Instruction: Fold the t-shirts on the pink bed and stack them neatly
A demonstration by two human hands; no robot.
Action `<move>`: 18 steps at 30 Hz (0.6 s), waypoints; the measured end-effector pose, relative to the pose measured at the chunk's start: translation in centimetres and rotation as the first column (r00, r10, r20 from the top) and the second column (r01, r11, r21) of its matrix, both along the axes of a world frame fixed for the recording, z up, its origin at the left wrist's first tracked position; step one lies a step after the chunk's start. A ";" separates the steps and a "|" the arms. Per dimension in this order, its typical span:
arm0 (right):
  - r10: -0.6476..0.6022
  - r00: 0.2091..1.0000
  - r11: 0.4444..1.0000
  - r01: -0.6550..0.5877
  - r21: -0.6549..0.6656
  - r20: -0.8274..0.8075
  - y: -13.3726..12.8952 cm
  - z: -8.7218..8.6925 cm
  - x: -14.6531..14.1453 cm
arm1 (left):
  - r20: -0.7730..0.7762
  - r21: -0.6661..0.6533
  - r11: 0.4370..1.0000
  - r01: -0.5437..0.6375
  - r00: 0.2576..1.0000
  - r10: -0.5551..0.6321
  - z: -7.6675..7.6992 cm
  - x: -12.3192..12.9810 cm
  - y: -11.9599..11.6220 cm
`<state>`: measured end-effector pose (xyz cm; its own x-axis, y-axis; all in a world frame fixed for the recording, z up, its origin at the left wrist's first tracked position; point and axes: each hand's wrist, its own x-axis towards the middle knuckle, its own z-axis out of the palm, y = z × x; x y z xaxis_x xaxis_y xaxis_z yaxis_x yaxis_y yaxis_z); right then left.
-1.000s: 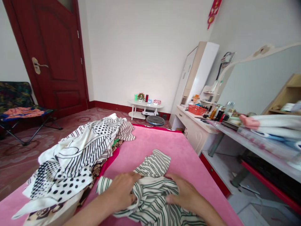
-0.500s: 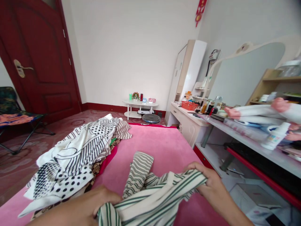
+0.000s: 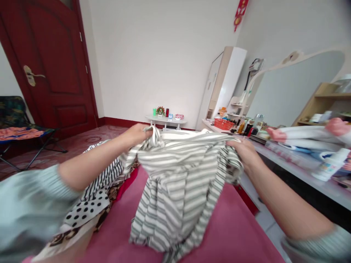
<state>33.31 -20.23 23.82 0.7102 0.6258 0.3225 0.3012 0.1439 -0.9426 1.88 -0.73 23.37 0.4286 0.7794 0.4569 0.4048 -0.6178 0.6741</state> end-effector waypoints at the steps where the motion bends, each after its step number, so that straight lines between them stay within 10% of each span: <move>1: -0.052 0.999 0.998 0.052 0.022 0.011 2.3 -0.4 1.2 | 0.002 0.023 0.999 -0.028 1.000 0.027 0.8 1.8 2.0; 5: -0.327 0.919 0.941 0.339 -0.017 0.219 6.1 -6.4 3.9 | 0.015 0.141 0.976 -0.166 0.986 0.166 -4.0 4.8 4.8; 11: 0.157 0.936 0.937 -0.040 -0.346 0.316 -2.3 -20.1 -0.5 | -0.277 -0.023 0.995 0.093 0.956 -0.096 -16.9 -0.5 -2.7; 18: 0.450 0.837 0.753 -0.169 -0.636 0.311 -9.7 -19.9 -6.5 | -0.476 -0.363 0.932 0.003 0.859 -0.188 -17.1 -7.6 -10.8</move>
